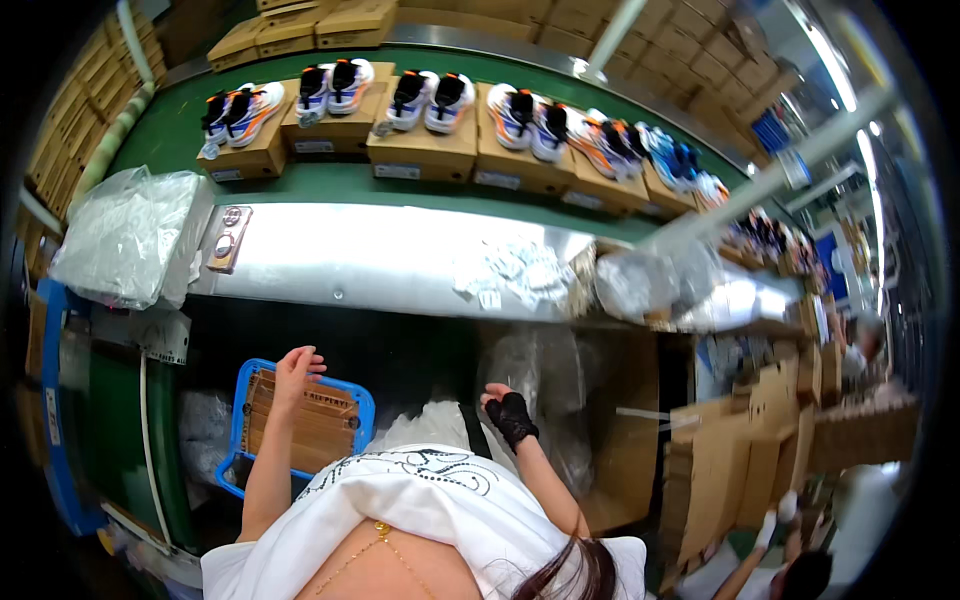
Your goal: The person takes shoes from an assembly line, wraps them in paper, places them into shoe boxes, and moves the boxes to a different area in a warehouse.
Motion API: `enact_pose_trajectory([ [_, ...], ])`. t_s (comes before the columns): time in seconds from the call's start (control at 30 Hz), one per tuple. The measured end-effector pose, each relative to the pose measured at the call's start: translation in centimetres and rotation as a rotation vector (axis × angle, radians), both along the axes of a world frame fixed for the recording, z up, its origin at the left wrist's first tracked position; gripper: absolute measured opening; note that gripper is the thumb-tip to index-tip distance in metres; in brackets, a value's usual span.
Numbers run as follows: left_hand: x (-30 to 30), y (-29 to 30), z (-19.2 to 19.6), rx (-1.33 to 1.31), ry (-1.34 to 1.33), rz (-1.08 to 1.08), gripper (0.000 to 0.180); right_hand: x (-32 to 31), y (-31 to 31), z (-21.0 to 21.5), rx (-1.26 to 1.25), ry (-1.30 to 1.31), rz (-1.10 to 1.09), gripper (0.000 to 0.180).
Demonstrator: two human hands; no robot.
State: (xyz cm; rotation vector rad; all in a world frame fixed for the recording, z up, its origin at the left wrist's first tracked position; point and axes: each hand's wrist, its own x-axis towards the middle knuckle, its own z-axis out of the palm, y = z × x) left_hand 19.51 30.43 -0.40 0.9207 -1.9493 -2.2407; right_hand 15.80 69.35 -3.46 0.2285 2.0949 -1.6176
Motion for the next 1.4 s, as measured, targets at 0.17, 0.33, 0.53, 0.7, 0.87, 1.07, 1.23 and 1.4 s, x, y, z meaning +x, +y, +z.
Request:
enact_pose_trajectory([
  [0.17, -1.5, -4.2, -0.5, -0.019, -0.043, 0.288, 0.025, -13.4, -7.1, 1.5, -0.153, 0.203, 0.253, 0.028],
  [0.33, -0.8, -7.8, 4.2, -0.076, -0.033, 0.524, 0.026, -24.8, -18.0, 4.0, -0.073, 0.535, 0.622, 0.025],
  [0.53, -9.9, -15.8, 9.3, -0.252, 0.094, 0.452, 0.031, -35.6, -29.5, 3.9, -0.225, 0.441, 0.443, 0.028],
  [0.7, -18.5, -33.4, 8.6, -0.534, 0.104, 0.418, 0.041, -40.9, -38.1, 1.9, -0.661, -0.02, 0.193, 0.027],
  [0.87, -29.2, -58.6, 4.3, -0.868, 0.014, 0.249, 0.048, -44.1, -46.4, 2.5, -0.6, -0.288, -0.25, 0.047],
  [1.07, -42.2, -60.2, 0.8, -0.495, -0.097, -0.235, 0.049, -45.4, -46.8, 2.3, -0.665, -0.281, -0.726, 0.049],
  [1.23, -45.3, -57.0, -0.9, 0.091, -0.017, -0.117, 0.041, -44.9, -46.4, 4.3, -0.791, -0.318, -0.724, 0.049],
  [1.4, -45.7, -57.6, -1.3, 0.101, -0.075, -0.152, 0.039, -41.7, -46.1, 4.7, -0.774, -0.478, -0.702, 0.038],
])
